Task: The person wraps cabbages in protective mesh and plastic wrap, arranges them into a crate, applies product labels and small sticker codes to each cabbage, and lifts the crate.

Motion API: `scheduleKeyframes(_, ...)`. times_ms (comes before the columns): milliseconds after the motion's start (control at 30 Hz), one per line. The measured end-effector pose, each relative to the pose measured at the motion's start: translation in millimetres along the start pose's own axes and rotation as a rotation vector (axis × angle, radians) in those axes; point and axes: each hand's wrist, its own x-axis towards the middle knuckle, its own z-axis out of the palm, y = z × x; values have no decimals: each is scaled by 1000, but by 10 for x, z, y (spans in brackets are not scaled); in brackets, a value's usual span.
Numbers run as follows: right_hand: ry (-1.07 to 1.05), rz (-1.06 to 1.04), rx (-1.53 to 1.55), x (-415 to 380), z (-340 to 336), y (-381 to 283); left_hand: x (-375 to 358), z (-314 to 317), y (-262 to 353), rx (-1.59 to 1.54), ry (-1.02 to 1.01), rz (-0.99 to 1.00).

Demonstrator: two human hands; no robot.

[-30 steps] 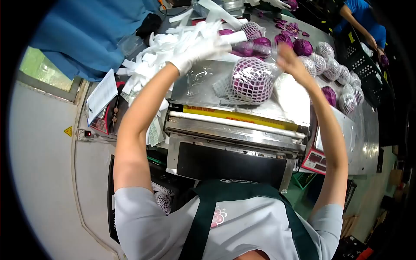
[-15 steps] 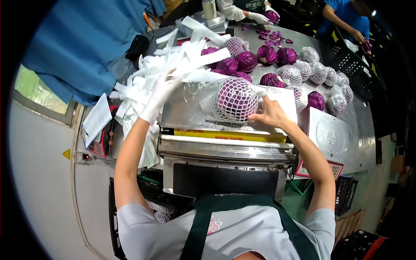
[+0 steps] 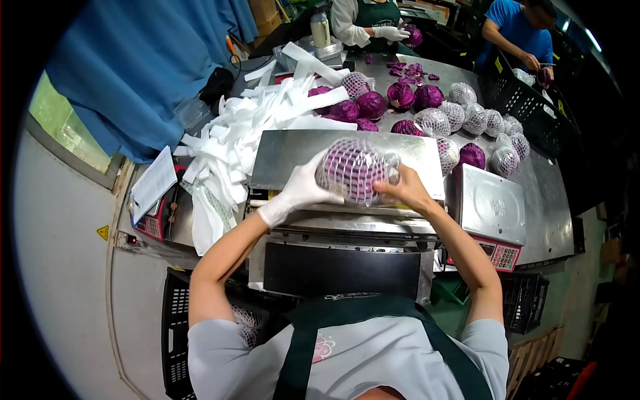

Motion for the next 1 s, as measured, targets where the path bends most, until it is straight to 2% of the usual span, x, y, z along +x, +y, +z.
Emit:
scheduleKeyframes(100, -105, 113, -51, -512, 148, -147, -550, 82, 357, 76, -54, -73)
scheduleKeyframes(167, -143, 235, 250, -882, 243, -405, -899, 112, 574, -66, -56, -171)
scheduleKeyframes(200, -151, 272, 326, -1063, 293, -436, -1038, 83, 707, -71, -83, -146)
scheduleKeyframes(233, -219, 315, 255, -1205, 306, -411, -1161, 70, 783, -78, -103, -119)
scheduleKeyframes(267, -226, 370, 422, -1346, 367, -453, -1302, 109, 811, -173, -162, -262)
scheduleKeyframes(300, -329, 494, 512, -1455, 373, -482, -1451, 156, 827, -267, -221, -404)
scheduleKeyframes(367, -360, 758, 526, -1675, 443, -431, -1714, 289, 810, -424, -263, -550)
scheduleKeyframes(400, -325, 888, 554, -1706, 495, -448, -1627, 237, 889, -446, -357, -717)
scheduleKeyframes(433, -344, 909, 558, -1699, 525, -359, -1546, 186, 963, -473, -459, -894)
scheduleKeyframes(467, -357, 986, 614, -1683, 570, -185, -1615, 312, 731, -571, -459, -868)
scheduleKeyframes(500, -362, 1051, 661, -1661, 611, -5, -1692, 494, 454, -500, -442, -816)
scheduleKeyframes(533, -387, 1110, 632, -1632, 662, 179, -1688, 627, 230, -571, -482, -914)
scheduleKeyframes(567, -366, 1172, 504, -1539, 716, -14, -1671, 710, 117, -646, -527, -1018)
scheduleKeyframes(633, -404, 1170, 492, -1583, 793, 291, -1504, 671, 171, -843, -659, -1035)
scheduleKeyframes(667, -373, 1179, 529, -1599, 783, 316, -1622, 905, -199, -971, -659, -917)
scheduleKeyframes(700, -332, 1197, 492, -1590, 815, 278, -1605, 873, -92, -981, -620, -832)
scheduleKeyframes(767, -329, 1206, 452, -1690, 810, 446, -1623, 755, -70, -803, -693, -915)
scheduleKeyframes(800, -328, 1077, 441, -1809, 781, 424, -1731, 827, -234, -681, -627, -887)
scheduleKeyframes(833, -335, 1079, 438, -1904, 779, 329, -1751, 698, -86, -685, -621, -891)
scheduleKeyframes(900, -106, 784, 391, -2099, 797, 148, -1806, 409, 247, -603, -628, -1070)
scheduleKeyframes(933, -86, 574, 338, -2199, 827, 168, -1923, 432, 313, -579, -389, -1105)
scheduleKeyframes(967, -59, 381, 59, -2295, 844, 238, -2018, 425, 370, -591, -209, -1111)
scheduleKeyframes(1000, 78, 362, 128, -2316, 887, 184, -2111, 438, 479, -438, -68, -865)
